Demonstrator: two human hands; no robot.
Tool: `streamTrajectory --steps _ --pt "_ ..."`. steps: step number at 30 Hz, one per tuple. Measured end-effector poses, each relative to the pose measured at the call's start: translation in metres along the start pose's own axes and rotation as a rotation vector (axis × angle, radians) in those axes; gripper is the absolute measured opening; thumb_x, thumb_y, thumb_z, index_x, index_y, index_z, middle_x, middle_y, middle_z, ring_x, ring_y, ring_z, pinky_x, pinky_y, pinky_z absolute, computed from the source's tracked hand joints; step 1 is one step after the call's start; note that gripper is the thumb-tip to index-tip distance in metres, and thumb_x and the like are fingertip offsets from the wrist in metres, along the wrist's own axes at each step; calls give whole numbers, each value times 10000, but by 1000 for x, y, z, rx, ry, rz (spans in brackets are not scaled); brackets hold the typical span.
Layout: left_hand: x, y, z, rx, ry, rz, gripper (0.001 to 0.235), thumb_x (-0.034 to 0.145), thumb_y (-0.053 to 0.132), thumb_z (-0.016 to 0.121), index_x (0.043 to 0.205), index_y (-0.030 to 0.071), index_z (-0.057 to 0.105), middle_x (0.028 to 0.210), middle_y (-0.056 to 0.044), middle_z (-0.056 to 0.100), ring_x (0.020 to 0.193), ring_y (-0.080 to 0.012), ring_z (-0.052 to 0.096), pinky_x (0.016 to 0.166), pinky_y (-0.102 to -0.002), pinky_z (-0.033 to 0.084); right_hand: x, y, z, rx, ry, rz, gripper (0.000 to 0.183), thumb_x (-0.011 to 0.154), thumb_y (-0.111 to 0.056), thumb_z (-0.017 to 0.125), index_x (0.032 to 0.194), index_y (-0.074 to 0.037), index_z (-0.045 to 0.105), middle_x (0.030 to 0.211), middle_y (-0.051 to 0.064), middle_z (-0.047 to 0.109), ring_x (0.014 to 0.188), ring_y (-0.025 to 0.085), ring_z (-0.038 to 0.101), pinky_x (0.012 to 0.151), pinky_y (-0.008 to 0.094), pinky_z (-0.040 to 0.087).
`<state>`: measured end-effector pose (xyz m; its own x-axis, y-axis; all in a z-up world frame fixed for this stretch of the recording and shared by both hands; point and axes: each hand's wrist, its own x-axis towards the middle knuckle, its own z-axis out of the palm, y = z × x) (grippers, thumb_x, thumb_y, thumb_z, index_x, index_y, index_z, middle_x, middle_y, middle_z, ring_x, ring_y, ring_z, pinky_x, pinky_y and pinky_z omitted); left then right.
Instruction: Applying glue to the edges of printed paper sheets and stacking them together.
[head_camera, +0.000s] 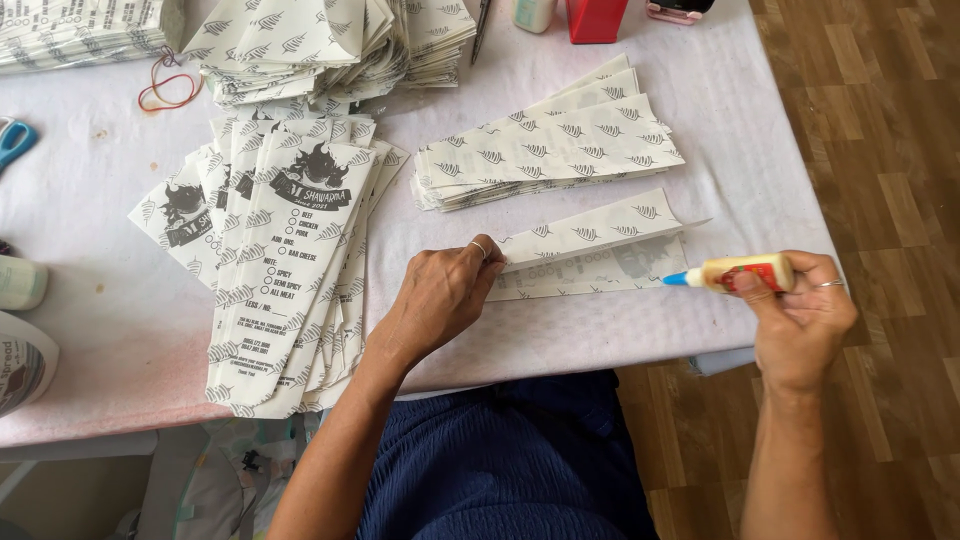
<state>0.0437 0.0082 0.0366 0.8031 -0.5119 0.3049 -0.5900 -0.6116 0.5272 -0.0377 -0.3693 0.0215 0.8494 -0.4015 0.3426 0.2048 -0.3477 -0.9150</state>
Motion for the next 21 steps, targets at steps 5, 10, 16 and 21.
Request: streamTrajectory --steps 5,10,16,21 --pt "2 -1 -2 -9 -49 -64 153 1063 204 507 1004 77 569 661 -43 656 510 -362 566 508 -439 431 8 15 -20 44 32 -4 297 1004 8 797 1134 19 530 953 127 583 955 251 678 887 492 706" --pt "3 -2 -3 -24 -53 -84 131 1055 210 533 1020 91 573 626 -51 648 532 -390 566 539 -451 444 6 14 -18 29 54 3 299 998 13 806 1134 19 540 971 118 568 954 230 661 887 480 705" --pt "6 -2 -8 -26 -85 -126 161 1067 212 513 976 93 572 482 -23 499 410 -329 467 532 -405 426 -7 -21 33 108 -52 27 271 992 70 728 1144 30 507 939 195 634 910 348 735 908 453 687" --pt "17 3 -26 -231 -65 -198 99 962 84 641 981 1 690 681 -156 753 555 -292 736 638 -400 588 -22 -40 102 225 -182 -22 283 882 55 774 1072 39 565 930 225 728 877 247 746 797 366 633"
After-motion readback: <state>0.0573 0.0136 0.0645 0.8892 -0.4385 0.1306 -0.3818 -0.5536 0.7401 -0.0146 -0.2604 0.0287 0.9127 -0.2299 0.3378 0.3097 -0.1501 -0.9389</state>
